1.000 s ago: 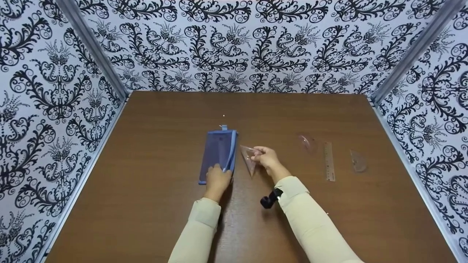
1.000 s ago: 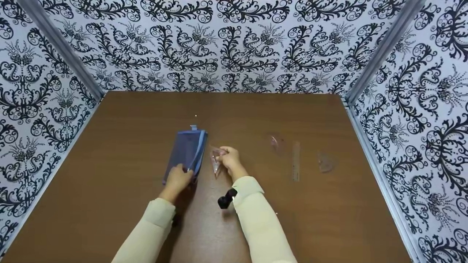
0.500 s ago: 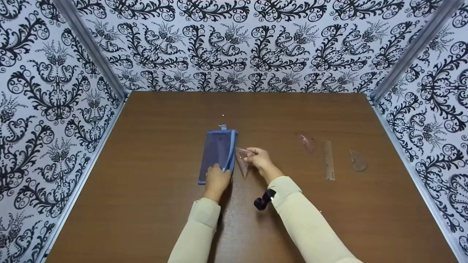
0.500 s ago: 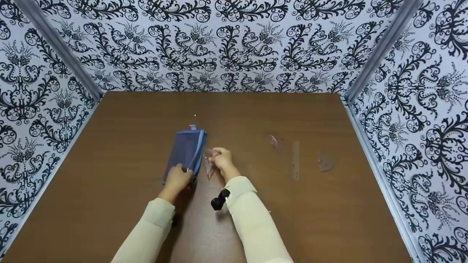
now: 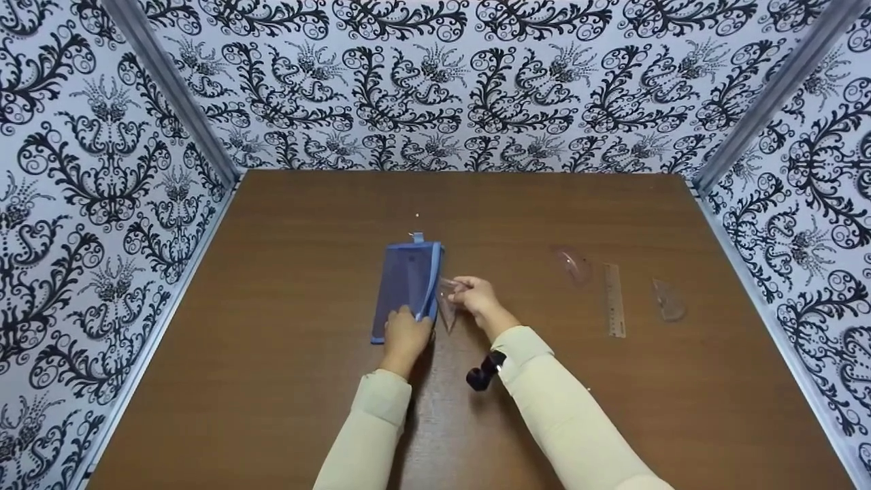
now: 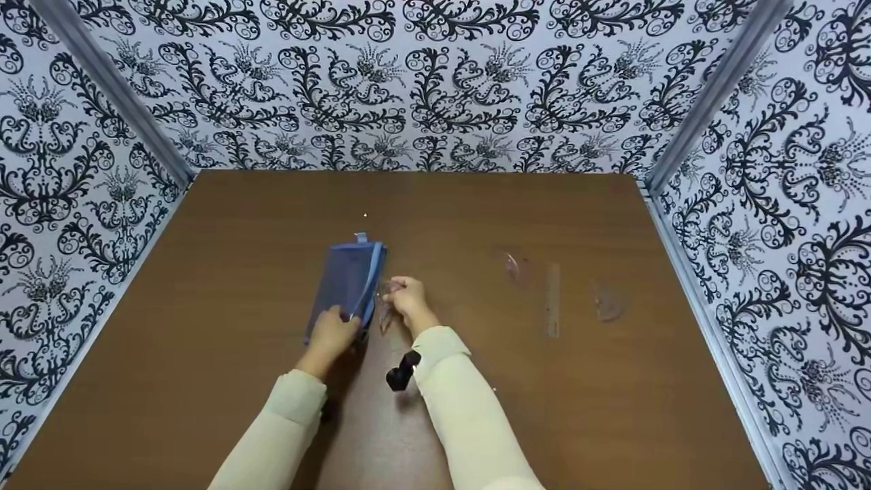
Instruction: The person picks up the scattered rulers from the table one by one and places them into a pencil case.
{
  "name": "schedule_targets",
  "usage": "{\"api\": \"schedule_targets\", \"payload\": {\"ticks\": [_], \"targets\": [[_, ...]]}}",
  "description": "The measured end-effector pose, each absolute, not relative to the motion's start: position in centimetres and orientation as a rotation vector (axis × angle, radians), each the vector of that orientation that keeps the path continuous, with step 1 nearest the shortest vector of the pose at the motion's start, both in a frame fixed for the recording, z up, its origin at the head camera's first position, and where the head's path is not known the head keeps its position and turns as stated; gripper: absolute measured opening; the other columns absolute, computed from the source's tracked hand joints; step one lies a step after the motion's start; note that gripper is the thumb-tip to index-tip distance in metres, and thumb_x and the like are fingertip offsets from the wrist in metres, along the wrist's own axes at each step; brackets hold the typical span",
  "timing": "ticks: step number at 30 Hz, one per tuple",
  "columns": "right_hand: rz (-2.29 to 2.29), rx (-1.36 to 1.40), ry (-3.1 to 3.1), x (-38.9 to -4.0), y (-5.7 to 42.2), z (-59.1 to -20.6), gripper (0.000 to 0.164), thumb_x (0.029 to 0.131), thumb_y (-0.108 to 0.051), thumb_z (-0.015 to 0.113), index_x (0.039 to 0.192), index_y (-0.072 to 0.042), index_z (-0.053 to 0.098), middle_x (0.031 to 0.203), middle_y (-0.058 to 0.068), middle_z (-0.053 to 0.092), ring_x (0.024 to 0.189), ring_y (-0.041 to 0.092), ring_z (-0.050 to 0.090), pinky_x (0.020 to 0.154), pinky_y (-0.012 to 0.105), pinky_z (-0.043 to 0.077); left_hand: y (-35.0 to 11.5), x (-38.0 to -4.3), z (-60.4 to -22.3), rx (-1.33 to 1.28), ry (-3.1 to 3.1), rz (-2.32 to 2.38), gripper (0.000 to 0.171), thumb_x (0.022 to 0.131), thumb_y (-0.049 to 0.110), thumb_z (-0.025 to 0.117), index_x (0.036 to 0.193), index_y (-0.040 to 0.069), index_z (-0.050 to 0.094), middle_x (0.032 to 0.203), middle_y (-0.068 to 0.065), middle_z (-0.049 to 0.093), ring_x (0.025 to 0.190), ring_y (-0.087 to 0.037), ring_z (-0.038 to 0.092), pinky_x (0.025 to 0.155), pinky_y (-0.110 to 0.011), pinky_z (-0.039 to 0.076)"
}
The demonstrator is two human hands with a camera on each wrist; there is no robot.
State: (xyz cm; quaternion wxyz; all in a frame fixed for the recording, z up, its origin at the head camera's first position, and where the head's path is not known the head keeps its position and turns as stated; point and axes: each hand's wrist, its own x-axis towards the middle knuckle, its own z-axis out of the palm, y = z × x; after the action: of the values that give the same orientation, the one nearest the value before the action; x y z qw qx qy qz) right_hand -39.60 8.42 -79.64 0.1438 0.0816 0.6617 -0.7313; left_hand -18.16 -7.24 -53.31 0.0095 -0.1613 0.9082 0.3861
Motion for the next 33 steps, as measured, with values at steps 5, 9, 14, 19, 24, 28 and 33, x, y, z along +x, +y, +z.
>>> {"api": "schedule_targets", "payload": {"ticks": [5,9,14,19,24,28,33], "targets": [[-2.098,0.265,1.876,-40.1,7.8,-80.2,0.064,0.065,0.012,0.078,0.124,-0.009,0.063,0.1,0.009,0.065,0.086,0.021,0.066,0.071,0.036,0.057,-7.3,-18.2,-53.5,-0.481,2.865,1.209,0.043,0.086,0.02,0.062,0.114,-0.012,0.059,0.11,-0.03,0.057,0.103,-0.047,0.056,0.091,-0.053,0.044],[-2.074,0.3,1.908,-36.5,6.8,-73.6,0.06,0.068,0.017,0.071,0.124,-0.003,0.062,0.1,0.01,0.066,0.087,0.021,0.067,0.074,0.035,0.056,-7.4,-18.2,-53.5,-0.481,2.862,1.217,0.044,0.086,0.02,0.062,0.116,-0.012,0.058,0.111,-0.031,0.057,0.104,-0.047,0.056,0.091,-0.053,0.045],[-2.117,0.253,1.929,-33.7,6.1,-68.9,0.049,0.068,0.019,0.068,0.113,0.001,0.065,0.087,0.007,0.065,0.078,0.016,0.065,0.067,0.029,0.056,-7.3,-18.3,-53.6,-0.486,2.859,1.214,0.042,0.085,0.02,0.063,0.114,-0.011,0.06,0.109,-0.03,0.058,0.102,-0.046,0.057,0.089,-0.052,0.045],[-2.111,0.246,1.981,-32.6,5.5,-66.9,0.048,0.066,0.017,0.071,0.11,0.0,0.067,0.083,0.004,0.063,0.077,0.013,0.06,0.068,0.027,0.054,-7.3,-18.4,-53.7,-0.498,2.857,1.22,0.042,0.084,0.019,0.063,0.114,-0.01,0.06,0.108,-0.029,0.058,0.102,-0.045,0.057,0.088,-0.052,0.046],[-2.083,0.349,1.981,-32.8,4.7,-66.8,0.056,0.068,0.019,0.07,0.122,0.004,0.062,0.09,0.007,0.061,0.082,0.016,0.058,0.074,0.032,0.054,-7.2,-18.4,-53.7,-0.503,2.857,1.216,0.044,0.084,0.02,0.064,0.116,-0.009,0.06,0.11,-0.029,0.058,0.104,-0.045,0.056,0.09,-0.051,0.045],[-2.133,0.296,1.954,-33.3,4.6,-68.2,0.053,0.068,0.017,0.073,0.118,0.001,0.064,0.091,0.008,0.061,0.082,0.017,0.059,0.073,0.032,0.055,-7.2,-18.4,-53.7,-0.497,2.858,1.206,0.044,0.084,0.02,0.064,0.116,-0.01,0.059,0.11,-0.029,0.058,0.103,-0.045,0.057,0.09,-0.052,0.045],[-2.126,0.303,1.949,-32.6,4.2,-66.8,0.051,0.072,0.018,0.069,0.121,0.005,0.061,0.094,0.01,0.058,0.081,0.019,0.061,0.07,0.031,0.056,-7.3,-18.4,-53.5,-0.489,2.852,1.181,0.044,0.086,0.022,0.063,0.116,-0.009,0.059,0.114,-0.029,0.057,0.104,-0.045,0.056,0.091,-0.051,0.045]]}}
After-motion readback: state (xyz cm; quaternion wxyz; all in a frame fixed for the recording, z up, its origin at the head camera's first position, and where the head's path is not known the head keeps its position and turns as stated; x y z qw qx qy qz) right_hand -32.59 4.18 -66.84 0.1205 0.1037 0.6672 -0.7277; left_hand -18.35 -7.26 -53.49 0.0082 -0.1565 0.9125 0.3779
